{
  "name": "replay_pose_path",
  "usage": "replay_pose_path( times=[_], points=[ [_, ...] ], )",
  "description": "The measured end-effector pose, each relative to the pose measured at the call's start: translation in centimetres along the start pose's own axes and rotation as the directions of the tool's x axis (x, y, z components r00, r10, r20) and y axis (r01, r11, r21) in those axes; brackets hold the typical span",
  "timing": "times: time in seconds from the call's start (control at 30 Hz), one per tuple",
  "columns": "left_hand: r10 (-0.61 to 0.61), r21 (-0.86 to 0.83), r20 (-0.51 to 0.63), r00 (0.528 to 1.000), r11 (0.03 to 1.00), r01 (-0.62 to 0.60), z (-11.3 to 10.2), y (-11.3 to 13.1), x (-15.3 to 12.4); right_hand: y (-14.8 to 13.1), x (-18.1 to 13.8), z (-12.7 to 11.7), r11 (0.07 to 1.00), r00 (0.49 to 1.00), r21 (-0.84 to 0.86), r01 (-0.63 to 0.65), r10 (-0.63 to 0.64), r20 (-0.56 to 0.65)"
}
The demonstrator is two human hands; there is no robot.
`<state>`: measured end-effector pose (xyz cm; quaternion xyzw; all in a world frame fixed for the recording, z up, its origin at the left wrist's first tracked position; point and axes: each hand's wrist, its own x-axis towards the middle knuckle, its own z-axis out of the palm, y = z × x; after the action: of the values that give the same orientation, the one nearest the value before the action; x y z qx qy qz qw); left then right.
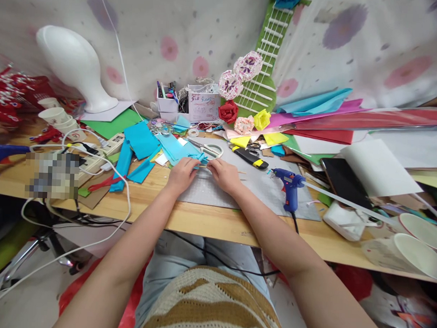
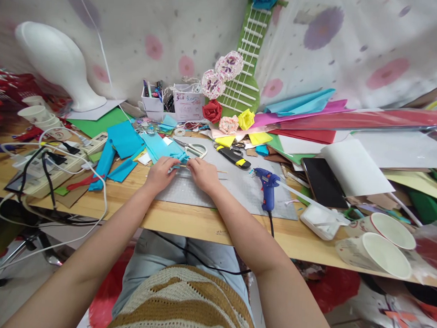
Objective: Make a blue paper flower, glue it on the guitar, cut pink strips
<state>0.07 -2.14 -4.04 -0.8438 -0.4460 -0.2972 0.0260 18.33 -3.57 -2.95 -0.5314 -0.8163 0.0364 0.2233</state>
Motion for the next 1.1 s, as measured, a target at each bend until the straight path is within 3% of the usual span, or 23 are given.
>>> replay_pose_path(
  times=[0.37, 0.57, 0.8, 1.1],
  points=[
    [-0.054, -0.039, -0.139, 0.989, 0.998, 0.049, 0.56, 0.58, -0.05, -0.14, 0.01, 0.19, 1.000, 1.000, 0.010, 0.002, -0.002, -0.010],
    [0.012, -0.026, -0.093, 0.996, 1.000, -0.015, 0.37, 0.19, 0.03, 0.03, 0.04, 0.30, 1.000, 1.000, 0.029, -0.007, 0.007, -0.022],
    [0.002, -0.061, -0.058, 0.998, 0.998, -0.006, 0.18, -0.04, -0.02, 0.20, -0.04, 0.28, 0.999, 1.000, 0.036, -0.006, 0.006, -0.025],
    [-0.151, -0.190, -0.124, 0.981, 0.974, 0.126, 0.58, 0.40, -0.01, 0.02, 0.02, 0.65, 0.999, 1.000, 0.054, 0.009, -0.007, -0.025]
  ],
)
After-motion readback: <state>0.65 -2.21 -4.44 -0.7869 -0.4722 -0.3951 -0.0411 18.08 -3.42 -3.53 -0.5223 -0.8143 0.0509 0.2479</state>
